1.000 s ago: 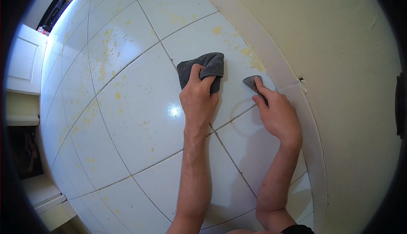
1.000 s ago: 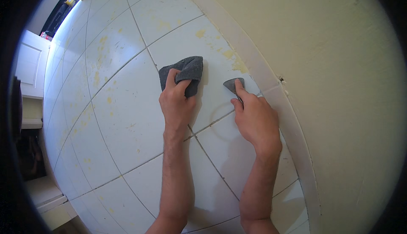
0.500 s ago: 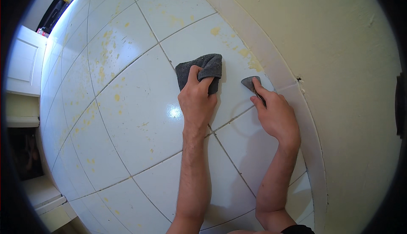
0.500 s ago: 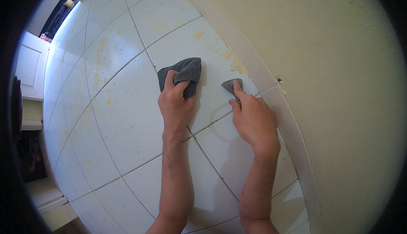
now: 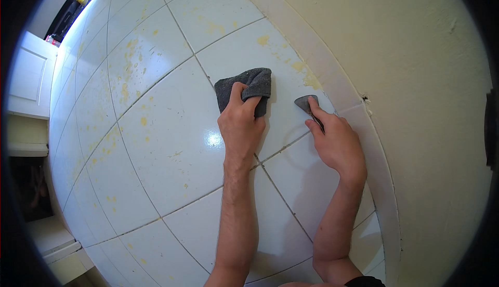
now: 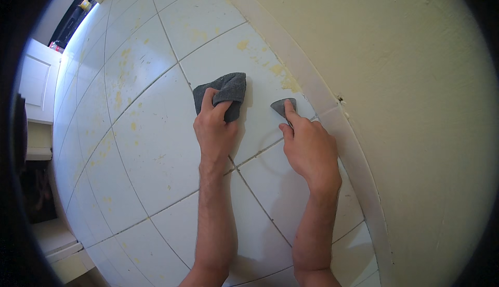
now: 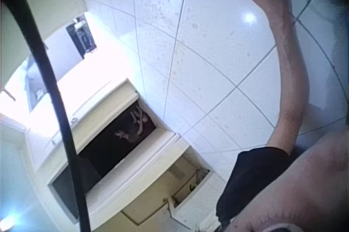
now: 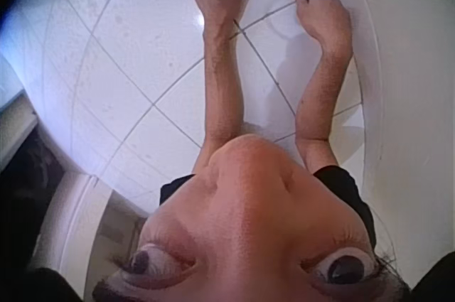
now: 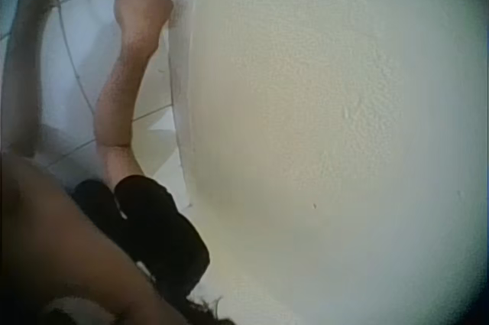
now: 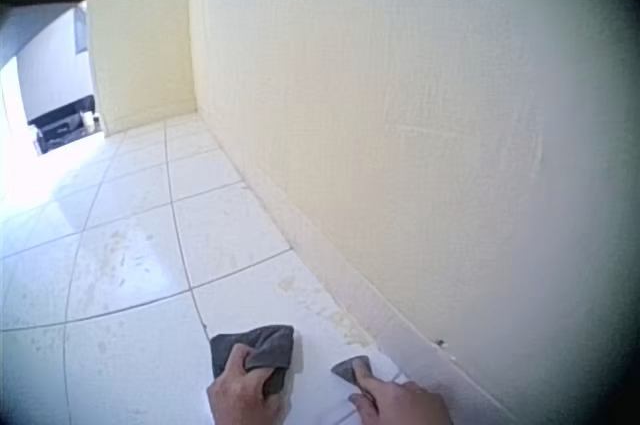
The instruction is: The person scrapes yellow paint from white floor tiles using a metal scraper while holding a cloth in the other hand.
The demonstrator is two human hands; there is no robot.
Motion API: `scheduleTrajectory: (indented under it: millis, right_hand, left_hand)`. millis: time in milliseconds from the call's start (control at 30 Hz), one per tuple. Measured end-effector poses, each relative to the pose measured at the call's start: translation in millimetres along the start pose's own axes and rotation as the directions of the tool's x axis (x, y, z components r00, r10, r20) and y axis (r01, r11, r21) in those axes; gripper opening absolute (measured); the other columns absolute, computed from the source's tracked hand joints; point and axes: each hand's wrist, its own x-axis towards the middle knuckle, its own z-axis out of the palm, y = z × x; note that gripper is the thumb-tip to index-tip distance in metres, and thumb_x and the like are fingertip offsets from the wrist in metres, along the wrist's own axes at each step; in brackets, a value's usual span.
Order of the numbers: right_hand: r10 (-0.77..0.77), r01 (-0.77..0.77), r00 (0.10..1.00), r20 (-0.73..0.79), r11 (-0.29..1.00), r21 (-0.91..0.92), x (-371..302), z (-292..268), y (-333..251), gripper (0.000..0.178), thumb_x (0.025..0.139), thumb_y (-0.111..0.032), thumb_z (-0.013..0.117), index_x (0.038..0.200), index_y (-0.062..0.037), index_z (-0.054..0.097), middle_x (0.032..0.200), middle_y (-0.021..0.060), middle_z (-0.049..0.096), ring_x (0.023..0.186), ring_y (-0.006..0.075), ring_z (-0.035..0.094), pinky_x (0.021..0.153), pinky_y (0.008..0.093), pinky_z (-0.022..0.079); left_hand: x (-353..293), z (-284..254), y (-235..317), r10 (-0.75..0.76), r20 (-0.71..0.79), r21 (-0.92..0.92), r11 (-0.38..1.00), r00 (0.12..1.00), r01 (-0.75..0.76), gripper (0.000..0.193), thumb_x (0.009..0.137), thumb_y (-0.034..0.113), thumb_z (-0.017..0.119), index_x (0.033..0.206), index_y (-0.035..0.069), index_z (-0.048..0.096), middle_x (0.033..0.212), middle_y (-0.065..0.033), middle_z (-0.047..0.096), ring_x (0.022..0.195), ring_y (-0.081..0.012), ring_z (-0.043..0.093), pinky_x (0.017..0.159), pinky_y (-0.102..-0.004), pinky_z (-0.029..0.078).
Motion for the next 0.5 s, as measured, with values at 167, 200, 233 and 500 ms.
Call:
scheduleTrajectory:
  millis: [167,200,233,500]
  right_hand:
    - [0.004,-0.004,1.0,0.023,1.0,0.013,-1.6,-4.1,-4.4,0.048,0.105,-0.03,0.054,0.152,-0.0174,0.051,0.1,0.018,0.074,0.101,0.0361,0.07,0.088,0.0485,0.054]
    - [0.016,-0.016,0.999,0.039,1.0,0.008,-1.5,-5.0,-4.9,0.048,0.105,-0.03,0.054,0.152,-0.017,0.051,0.1,0.0177,0.074,0.101,0.0362,0.07,0.088,0.0485,0.054]
    - [0.016,-0.016,0.999,0.038,1.0,0.009,-1.3,-4.6,-4.2,0.048,0.105,-0.03,0.054,0.152,-0.017,0.051,0.1,0.0177,0.074,0.101,0.0362,0.07,0.088,0.0485,0.054]
    - [-0.062,0.067,0.995,-0.08,0.996,0.059,-0.2,7.4,6.2,0.049,0.104,-0.028,0.057,0.151,-0.02,0.052,0.086,0.0195,0.068,0.08,0.0375,0.064,0.077,0.0462,0.05]
  left_hand:
    - [-0.3,-0.5,0.1,0.007,-0.016,0.004,1.0,1.0,-0.007,0.037,0.064,-0.007,0.071,0.097,0.009,0.076,0.114,-0.0054,0.063,0.085,-0.0297,0.069,0.069,-0.0405,0.057]
    - [-0.1,-0.7,0.8,0.002,-0.011,0.003,1.0,1.0,-0.002,0.038,0.064,-0.007,0.071,0.097,0.009,0.076,0.114,-0.0055,0.063,0.086,-0.0297,0.069,0.069,-0.0405,0.057]
    - [-0.1,-0.6,0.7,0.003,-0.011,0.003,1.0,1.0,-0.003,0.038,0.064,-0.007,0.071,0.097,0.009,0.076,0.114,-0.0055,0.063,0.086,-0.0297,0.069,0.069,-0.0405,0.057]
    - [-0.1,-1.1,0.1,0.002,-0.001,-0.003,1.0,1.0,-0.002,0.04,0.062,-0.008,0.071,0.098,0.009,0.076,0.113,-0.0055,0.062,0.087,-0.0294,0.068,0.069,-0.0406,0.057]
